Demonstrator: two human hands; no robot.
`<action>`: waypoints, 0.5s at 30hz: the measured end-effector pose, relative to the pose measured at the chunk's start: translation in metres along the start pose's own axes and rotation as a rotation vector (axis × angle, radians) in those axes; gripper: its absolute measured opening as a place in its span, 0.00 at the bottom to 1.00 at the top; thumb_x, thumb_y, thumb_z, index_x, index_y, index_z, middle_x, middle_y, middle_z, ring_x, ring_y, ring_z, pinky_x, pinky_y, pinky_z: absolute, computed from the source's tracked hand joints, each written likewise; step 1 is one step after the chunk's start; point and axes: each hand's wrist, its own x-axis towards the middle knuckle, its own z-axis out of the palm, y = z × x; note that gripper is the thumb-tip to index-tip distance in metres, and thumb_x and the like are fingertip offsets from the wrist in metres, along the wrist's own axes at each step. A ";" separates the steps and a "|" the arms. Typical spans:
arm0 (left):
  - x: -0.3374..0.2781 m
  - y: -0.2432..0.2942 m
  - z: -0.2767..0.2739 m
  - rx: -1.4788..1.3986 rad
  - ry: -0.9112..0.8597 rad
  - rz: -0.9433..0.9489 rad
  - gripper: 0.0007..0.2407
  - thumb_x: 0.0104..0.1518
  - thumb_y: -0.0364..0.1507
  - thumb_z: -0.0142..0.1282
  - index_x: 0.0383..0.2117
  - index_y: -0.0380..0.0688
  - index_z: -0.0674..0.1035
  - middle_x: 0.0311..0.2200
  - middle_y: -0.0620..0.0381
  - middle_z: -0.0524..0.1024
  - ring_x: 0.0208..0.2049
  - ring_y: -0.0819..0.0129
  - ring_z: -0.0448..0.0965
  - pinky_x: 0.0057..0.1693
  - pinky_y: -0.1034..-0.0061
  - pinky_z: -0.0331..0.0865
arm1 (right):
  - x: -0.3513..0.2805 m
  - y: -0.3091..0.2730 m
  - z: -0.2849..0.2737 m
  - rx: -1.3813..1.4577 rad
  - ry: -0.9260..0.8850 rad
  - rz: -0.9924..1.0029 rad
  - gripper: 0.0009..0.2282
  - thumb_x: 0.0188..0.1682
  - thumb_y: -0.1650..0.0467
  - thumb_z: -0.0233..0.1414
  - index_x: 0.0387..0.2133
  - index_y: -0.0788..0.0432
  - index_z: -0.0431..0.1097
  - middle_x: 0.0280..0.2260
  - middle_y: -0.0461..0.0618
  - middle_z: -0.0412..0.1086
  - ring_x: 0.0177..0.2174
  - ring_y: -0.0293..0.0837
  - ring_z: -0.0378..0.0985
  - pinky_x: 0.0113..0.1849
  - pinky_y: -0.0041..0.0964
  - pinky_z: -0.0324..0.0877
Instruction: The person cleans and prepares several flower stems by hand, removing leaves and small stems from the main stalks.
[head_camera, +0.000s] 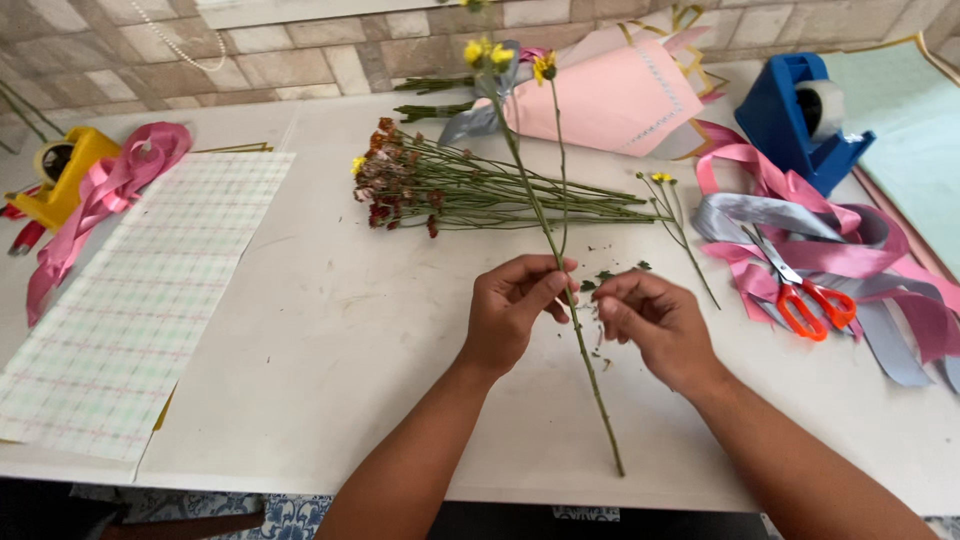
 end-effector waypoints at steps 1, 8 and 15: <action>-0.003 -0.002 0.003 -0.020 -0.034 -0.021 0.07 0.61 0.20 0.59 0.42 0.26 0.82 0.28 0.41 0.82 0.30 0.63 0.85 0.33 0.73 0.83 | 0.001 -0.004 -0.004 -0.006 0.036 -0.028 0.05 0.48 0.77 0.59 0.35 0.68 0.77 0.21 0.57 0.75 0.19 0.43 0.77 0.25 0.34 0.74; -0.015 -0.003 0.015 -0.007 -0.252 -0.172 0.08 0.63 0.22 0.57 0.42 0.24 0.81 0.27 0.40 0.81 0.29 0.63 0.84 0.29 0.76 0.81 | 0.005 -0.031 -0.008 -0.107 0.128 -0.194 0.07 0.46 0.80 0.61 0.37 0.68 0.78 0.23 0.57 0.74 0.19 0.41 0.77 0.23 0.31 0.73; -0.019 -0.013 0.017 0.000 -0.319 -0.229 0.09 0.62 0.21 0.57 0.42 0.24 0.82 0.27 0.40 0.80 0.29 0.63 0.83 0.28 0.76 0.81 | 0.005 -0.038 -0.012 -0.224 0.149 -0.395 0.05 0.45 0.78 0.63 0.34 0.64 0.80 0.25 0.54 0.74 0.18 0.40 0.78 0.23 0.30 0.71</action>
